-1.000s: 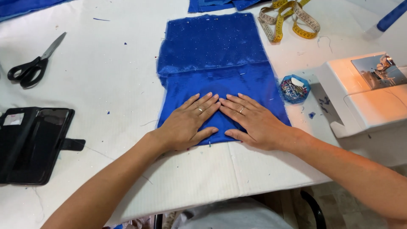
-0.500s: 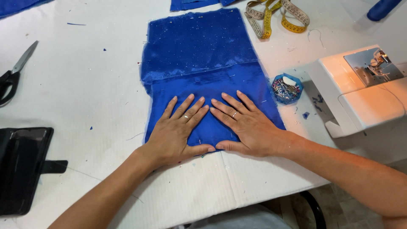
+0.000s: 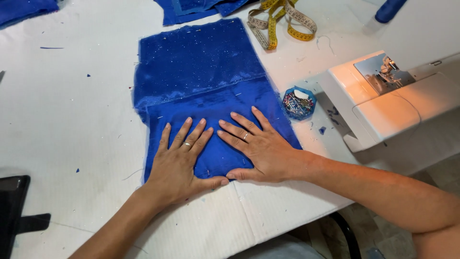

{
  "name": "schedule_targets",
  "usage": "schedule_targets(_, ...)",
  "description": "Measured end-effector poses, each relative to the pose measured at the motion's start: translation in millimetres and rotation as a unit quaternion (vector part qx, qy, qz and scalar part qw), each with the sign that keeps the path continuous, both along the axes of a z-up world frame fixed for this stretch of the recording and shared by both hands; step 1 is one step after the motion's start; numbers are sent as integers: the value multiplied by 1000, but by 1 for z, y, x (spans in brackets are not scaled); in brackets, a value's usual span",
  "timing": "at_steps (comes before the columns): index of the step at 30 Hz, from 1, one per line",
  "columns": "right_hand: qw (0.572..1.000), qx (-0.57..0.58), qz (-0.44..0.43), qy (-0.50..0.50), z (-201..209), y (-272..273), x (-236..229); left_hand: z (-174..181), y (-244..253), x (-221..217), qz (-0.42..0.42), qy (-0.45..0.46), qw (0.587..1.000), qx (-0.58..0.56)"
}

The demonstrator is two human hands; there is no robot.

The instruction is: The person pins two pieces of blue fabric together on a white table. They use pins from a small container to secure the edges of the fabric. Finally, they use scissors to trim a loose thread from the pinned fabric.

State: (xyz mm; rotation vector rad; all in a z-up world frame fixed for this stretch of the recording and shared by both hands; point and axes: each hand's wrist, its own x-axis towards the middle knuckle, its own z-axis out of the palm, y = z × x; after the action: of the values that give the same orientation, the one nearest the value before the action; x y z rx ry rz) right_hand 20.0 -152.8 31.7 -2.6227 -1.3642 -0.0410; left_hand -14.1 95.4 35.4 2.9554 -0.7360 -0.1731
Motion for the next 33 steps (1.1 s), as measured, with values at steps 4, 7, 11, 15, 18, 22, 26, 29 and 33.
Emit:
schedule_targets(4,1000,14,1,16,4,0,-2,1,-2,0,4,-1,1000,-2)
schedule_targets(7,1000,16,2,17,3,-1,2,3,-3,0,16,4,1000,-9)
schedule_targets(11,973,159,14,167,7,-15,10,1,5,-2,11,20,998,-57)
schedule_targets(15,988,129,6,86,14,-37,6,15,27,-13,2,13,996,-90)
schedule_targets(18,997,74,7,27,9,-47,3,5,40,-25,3,5,999,-47)
schedule_targets(22,998,46,14,29,5,-48,6,-2,43,-29,7,-33,999,-16)
schedule_targets(26,999,28,5,28,-2,-51,11,0,45,-28,-6,-29,998,-47)
schedule_targets(29,995,72,0,72,-2,-58,14,20,67,-22,15,-10,988,-154)
schedule_targets(33,986,133,-34,96,25,-72,-8,68,97,-46,164,68,865,-470)
